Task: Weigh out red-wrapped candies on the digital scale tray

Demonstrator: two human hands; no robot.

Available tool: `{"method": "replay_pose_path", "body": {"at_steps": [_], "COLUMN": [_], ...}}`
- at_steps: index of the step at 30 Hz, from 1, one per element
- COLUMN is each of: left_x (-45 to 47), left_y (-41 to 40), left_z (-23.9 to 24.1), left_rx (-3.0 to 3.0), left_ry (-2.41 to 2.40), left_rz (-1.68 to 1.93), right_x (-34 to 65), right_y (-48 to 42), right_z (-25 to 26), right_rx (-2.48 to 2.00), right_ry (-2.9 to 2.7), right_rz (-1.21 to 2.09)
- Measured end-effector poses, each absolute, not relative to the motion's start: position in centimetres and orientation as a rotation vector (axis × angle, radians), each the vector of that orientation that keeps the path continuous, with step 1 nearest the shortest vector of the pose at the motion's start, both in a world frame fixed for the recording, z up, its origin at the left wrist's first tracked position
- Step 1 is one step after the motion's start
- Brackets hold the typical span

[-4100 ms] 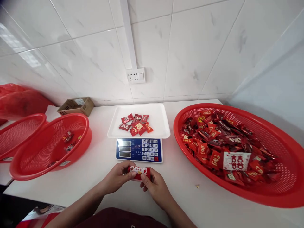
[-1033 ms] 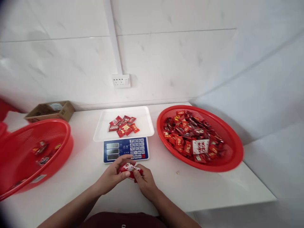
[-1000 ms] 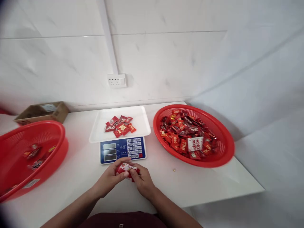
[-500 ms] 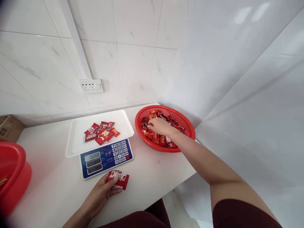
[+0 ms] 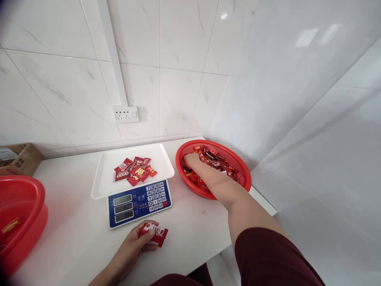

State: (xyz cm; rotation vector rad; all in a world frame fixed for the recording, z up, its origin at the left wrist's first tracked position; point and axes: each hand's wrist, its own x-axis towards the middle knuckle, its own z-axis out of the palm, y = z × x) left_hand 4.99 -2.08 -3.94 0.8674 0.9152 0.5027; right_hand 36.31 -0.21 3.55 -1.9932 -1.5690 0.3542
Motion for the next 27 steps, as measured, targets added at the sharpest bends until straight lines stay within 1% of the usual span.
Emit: {"method": "replay_pose_path", "body": {"at_steps": [3,6,10,20,24,27], "left_x": [5.1,5.1,5.0,5.0,5.0,5.0], "left_y": [-2.3,-2.2,-1.9,-2.2,-2.1,-2.0], "left_z": [-4.1,-4.1,-4.2,-4.3,-4.3,-4.3], "left_rx": [0.888,0.895,0.893,0.879,0.883,0.886], "left_ry": [0.903,0.901,0.922,0.912,0.906,0.889], "left_rz": [0.494,0.506,0.509,0.475,0.473,0.48], "right_x": [36.4,36.5,37.5,39.4,38.9,38.8], "right_y": [1.7,6.2,10.2,8.2,7.8,7.8], "right_z": [4.3,5.7,6.4,8.1,7.8,7.2], "right_rx": [-2.012,-2.194,-2.25,-2.136,-2.153,-2.136], "right_ry": [-1.646,-1.767,-1.803,-1.767,-1.683,-1.661], "right_rz": [0.362,0.477,0.547,0.784,0.896,0.917]}}
